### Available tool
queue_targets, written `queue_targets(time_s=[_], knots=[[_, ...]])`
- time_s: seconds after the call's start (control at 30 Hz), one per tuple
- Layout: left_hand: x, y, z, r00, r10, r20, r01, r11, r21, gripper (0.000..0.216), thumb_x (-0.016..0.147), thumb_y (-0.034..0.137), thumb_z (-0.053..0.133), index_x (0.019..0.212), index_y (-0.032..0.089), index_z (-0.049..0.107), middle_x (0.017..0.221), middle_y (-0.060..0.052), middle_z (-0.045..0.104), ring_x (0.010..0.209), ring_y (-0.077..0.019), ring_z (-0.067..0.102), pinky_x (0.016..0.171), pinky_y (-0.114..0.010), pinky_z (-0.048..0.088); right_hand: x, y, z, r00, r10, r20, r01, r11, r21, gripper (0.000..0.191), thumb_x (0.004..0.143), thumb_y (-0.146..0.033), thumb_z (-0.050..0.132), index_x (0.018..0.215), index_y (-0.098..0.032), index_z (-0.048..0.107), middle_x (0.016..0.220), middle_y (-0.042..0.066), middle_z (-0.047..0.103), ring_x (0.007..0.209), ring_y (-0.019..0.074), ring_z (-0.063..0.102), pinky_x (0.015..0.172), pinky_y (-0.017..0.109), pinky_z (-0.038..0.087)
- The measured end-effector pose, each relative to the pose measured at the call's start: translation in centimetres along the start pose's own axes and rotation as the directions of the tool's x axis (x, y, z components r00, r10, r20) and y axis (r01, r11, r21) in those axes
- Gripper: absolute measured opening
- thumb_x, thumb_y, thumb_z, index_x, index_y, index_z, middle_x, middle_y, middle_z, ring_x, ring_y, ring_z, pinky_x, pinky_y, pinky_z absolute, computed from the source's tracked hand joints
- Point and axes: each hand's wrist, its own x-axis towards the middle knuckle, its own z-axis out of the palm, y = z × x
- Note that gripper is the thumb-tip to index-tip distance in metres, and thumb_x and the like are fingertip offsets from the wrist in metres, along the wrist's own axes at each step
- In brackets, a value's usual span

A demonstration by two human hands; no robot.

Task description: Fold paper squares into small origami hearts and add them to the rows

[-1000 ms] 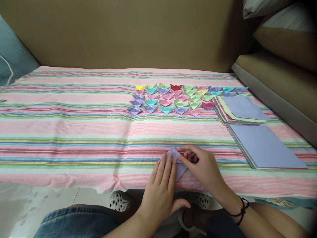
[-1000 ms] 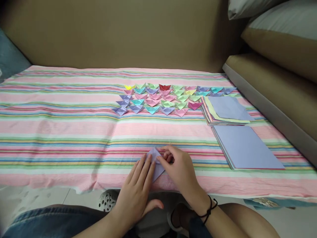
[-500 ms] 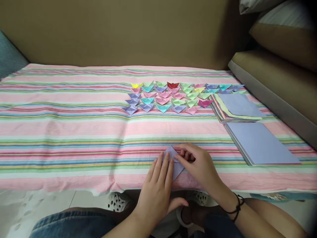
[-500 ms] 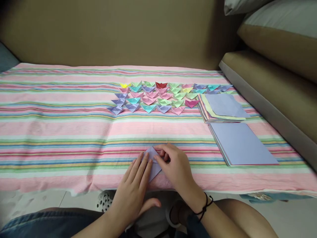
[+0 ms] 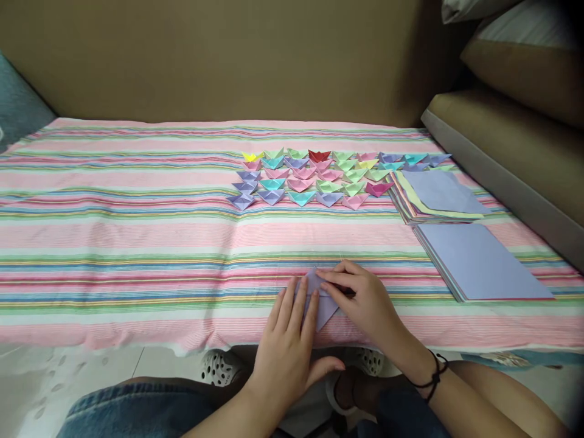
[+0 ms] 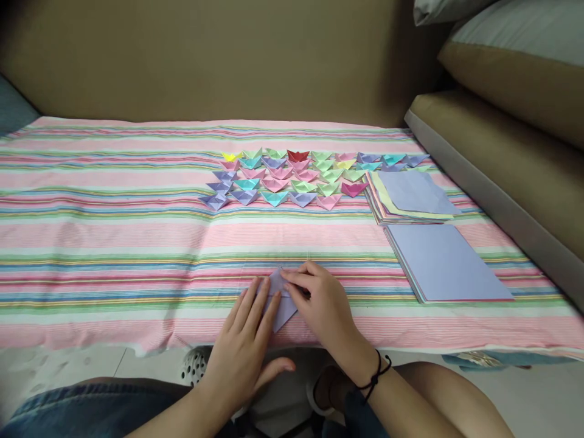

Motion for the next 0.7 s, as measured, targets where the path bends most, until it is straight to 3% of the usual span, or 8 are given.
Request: queue_targets(time_s=[0.13, 0.33, 0.57, 0.7], knots=[[-0.5, -0.7, -0.7, 0.998, -0.066, -0.023, 0.066, 0.998, 0.015, 0.086, 0.072, 0.071, 0.042, 0.135, 0.013, 0.041, 0.145, -0.021, 0.030, 0.134, -0.0420, 0.020, 0.103, -0.056, 0.023, 0.0, 0.2, 0.1, 1.000, 0.010, 0.007, -0.010, 1.000, -0.013, 0.025, 0.083, -0.018, 0.056, 0.103, -0.022, 0.069, 0.084, 0.005, 0.062, 0.079, 0.0182, 0.061, 0.070, 0.030, 0.049], [-1.2, -1.8, -1.2, 0.995, -0.103, 0.002, 0.103, 0.994, 0.027, 0.077, 0.076, 0.064, 0.046, 0.139, 0.021, 0.034, 0.147, -0.020, 0.024, 0.135, -0.0435, 0.015, 0.101, -0.060, 0.023, 0.0, 0.3, 0.1, 1.000, 0.009, 0.018, -0.008, 1.000, -0.015, 0.025, 0.084, -0.021, 0.055, 0.104, -0.022, 0.069, 0.083, 0.005, 0.061, 0.078, 0.0184, 0.061, 0.067, 0.029, 0.049], [-0.4, -2.2, -0.9, 1.000, 0.010, 0.004, -0.010, 0.999, -0.040, 0.069, 0.078, 0.060, 0.048, 0.137, 0.027, 0.037, 0.148, -0.015, 0.025, 0.136, -0.0399, 0.016, 0.103, -0.061, 0.020, -0.1, 0.4, 0.1, 1.000, 0.019, 0.016, -0.018, 0.999, -0.045, 0.024, 0.082, -0.021, 0.056, 0.102, -0.021, 0.070, 0.084, 0.005, 0.061, 0.078, 0.0183, 0.061, 0.068, 0.030, 0.049], [-0.1, -2.2, -1.0, 1.000, 0.007, -0.009, -0.007, 0.998, -0.060, 0.066, 0.077, 0.061, 0.049, 0.134, 0.027, 0.042, 0.147, -0.014, 0.030, 0.135, -0.0379, 0.020, 0.105, -0.061, 0.018, -0.1, 0.5, 0.1, 1.000, 0.005, 0.015, -0.004, 0.999, -0.046, 0.024, 0.082, -0.021, 0.057, 0.101, -0.022, 0.070, 0.084, 0.005, 0.062, 0.078, 0.0185, 0.061, 0.068, 0.030, 0.049]])
